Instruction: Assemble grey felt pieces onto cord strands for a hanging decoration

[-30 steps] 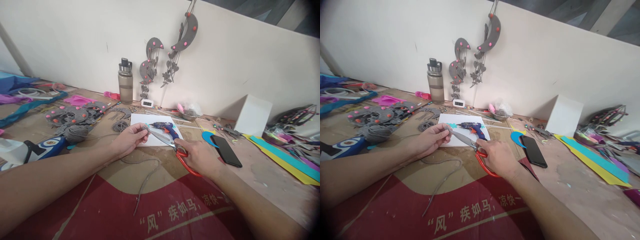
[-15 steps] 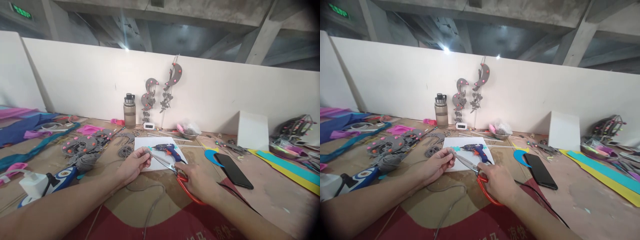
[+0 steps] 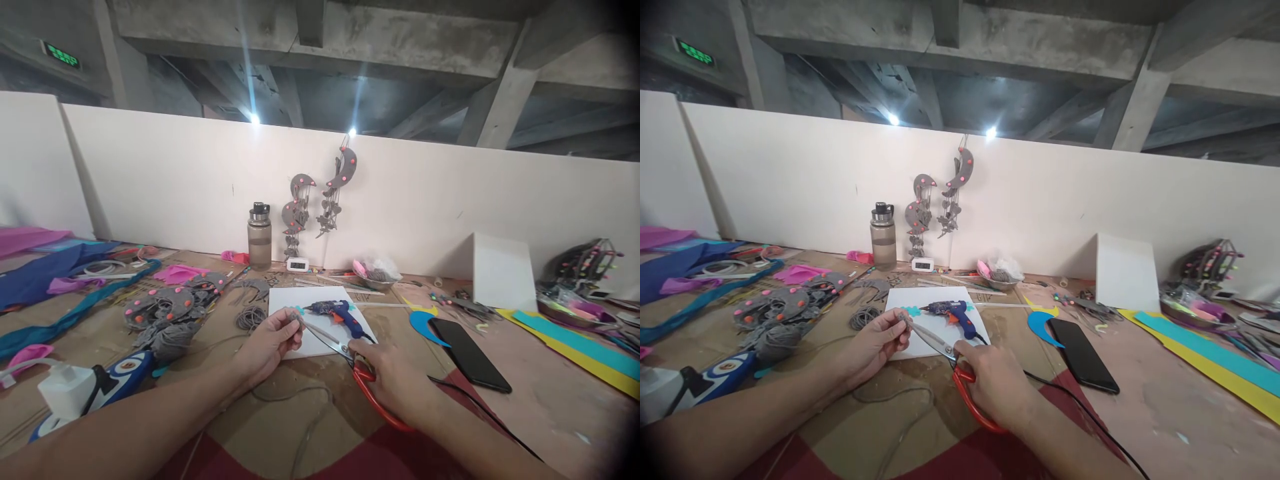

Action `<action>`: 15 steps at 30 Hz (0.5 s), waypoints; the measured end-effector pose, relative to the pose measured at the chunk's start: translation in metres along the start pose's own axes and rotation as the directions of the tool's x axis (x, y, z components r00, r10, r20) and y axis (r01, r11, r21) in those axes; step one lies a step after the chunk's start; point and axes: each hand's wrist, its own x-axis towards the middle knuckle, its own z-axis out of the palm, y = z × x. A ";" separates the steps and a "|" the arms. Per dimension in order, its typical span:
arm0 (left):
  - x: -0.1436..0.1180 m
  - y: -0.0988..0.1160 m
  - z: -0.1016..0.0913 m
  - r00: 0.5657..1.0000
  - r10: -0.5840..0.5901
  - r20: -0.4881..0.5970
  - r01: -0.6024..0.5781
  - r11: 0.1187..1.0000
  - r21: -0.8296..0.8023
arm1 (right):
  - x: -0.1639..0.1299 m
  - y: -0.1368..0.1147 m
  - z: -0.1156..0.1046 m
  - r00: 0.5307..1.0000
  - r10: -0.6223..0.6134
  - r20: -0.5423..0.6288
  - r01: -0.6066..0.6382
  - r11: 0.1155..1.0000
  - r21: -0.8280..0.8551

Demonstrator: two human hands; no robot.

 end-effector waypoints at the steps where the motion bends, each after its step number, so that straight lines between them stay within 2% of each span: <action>1: 0.000 0.000 0.000 1.000 0.000 -0.002 0.000 1.000 -0.001 | 0.000 0.000 0.000 1.000 0.001 0.001 -0.001 1.000 0.008; 12: -0.002 0.004 0.003 1.000 -0.009 -0.028 0.009 1.000 -0.005 | 0.000 0.003 0.005 1.000 -0.012 -0.009 0.011 1.000 -0.007; 15: -0.002 0.004 0.003 1.000 -0.008 -0.004 0.008 1.000 -0.005 | 0.000 0.004 0.007 1.000 -0.001 -0.016 0.001 1.000 -0.017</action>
